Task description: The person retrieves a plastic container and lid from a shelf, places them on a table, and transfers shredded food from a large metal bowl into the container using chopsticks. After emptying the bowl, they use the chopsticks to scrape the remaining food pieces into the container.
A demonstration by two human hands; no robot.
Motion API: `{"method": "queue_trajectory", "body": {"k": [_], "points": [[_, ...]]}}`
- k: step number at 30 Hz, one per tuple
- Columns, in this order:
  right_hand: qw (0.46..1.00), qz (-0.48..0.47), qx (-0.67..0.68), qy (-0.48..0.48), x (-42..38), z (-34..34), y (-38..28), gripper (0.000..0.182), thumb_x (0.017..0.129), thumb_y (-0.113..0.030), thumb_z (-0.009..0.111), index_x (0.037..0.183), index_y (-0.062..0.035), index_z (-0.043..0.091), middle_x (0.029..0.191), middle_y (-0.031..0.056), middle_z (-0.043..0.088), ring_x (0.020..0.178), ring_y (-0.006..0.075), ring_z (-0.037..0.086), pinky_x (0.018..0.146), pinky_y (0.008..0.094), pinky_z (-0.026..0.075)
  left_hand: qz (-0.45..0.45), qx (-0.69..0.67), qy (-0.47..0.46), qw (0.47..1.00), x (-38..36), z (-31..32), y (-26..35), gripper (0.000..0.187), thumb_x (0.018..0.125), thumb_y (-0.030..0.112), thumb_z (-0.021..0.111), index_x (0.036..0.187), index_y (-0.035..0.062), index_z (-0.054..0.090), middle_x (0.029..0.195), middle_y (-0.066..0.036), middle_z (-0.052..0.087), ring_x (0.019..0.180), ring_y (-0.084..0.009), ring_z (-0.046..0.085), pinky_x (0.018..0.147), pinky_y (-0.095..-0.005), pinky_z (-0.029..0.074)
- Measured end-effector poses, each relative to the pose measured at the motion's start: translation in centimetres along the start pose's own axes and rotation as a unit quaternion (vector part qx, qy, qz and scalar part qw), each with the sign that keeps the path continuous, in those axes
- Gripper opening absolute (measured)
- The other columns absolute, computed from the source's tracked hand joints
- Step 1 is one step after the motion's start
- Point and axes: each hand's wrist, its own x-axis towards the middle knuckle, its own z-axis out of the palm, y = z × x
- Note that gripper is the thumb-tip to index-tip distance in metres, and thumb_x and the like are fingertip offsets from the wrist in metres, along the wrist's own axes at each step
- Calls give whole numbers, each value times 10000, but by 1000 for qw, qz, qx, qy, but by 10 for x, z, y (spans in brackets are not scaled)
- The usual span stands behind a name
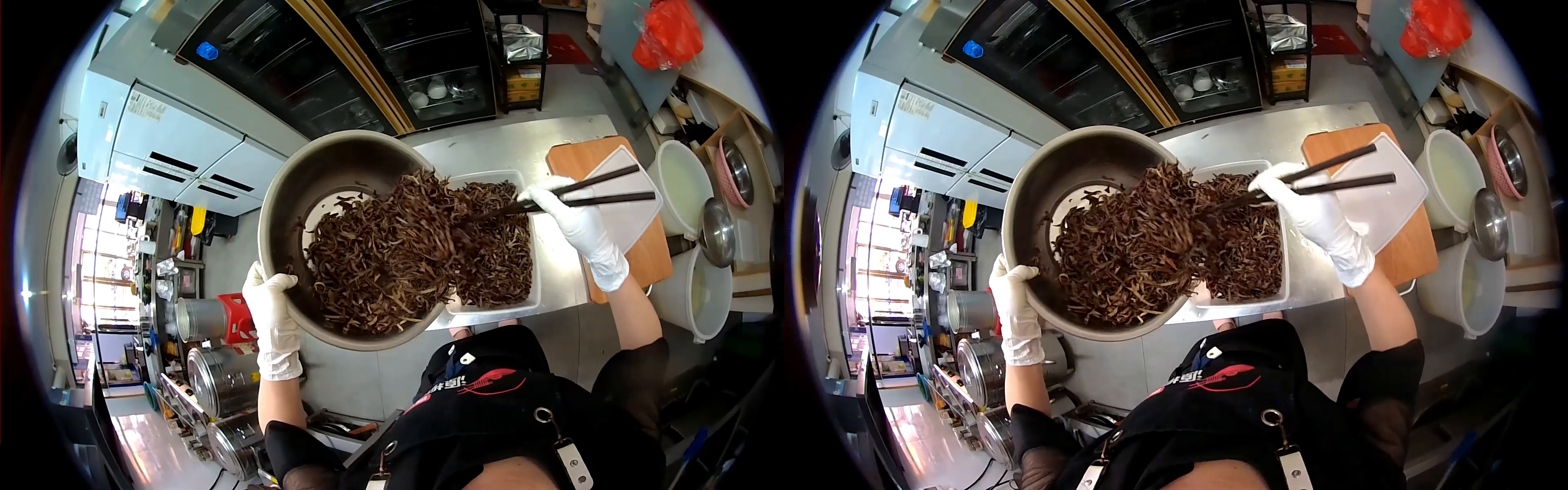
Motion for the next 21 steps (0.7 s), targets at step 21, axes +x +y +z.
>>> {"method": "queue_trajectory", "body": {"k": [21], "points": [[973,-147,-156,-85,-139,44,52,96,805,-7,692,894,-29,663,879,113,673,815,244,664,691,317,533,22,7,-5,1000,8,-11,-12,226,627,-136,478,760,32,552,765,-86,619,622,-189,598,633,-287,538]]}}
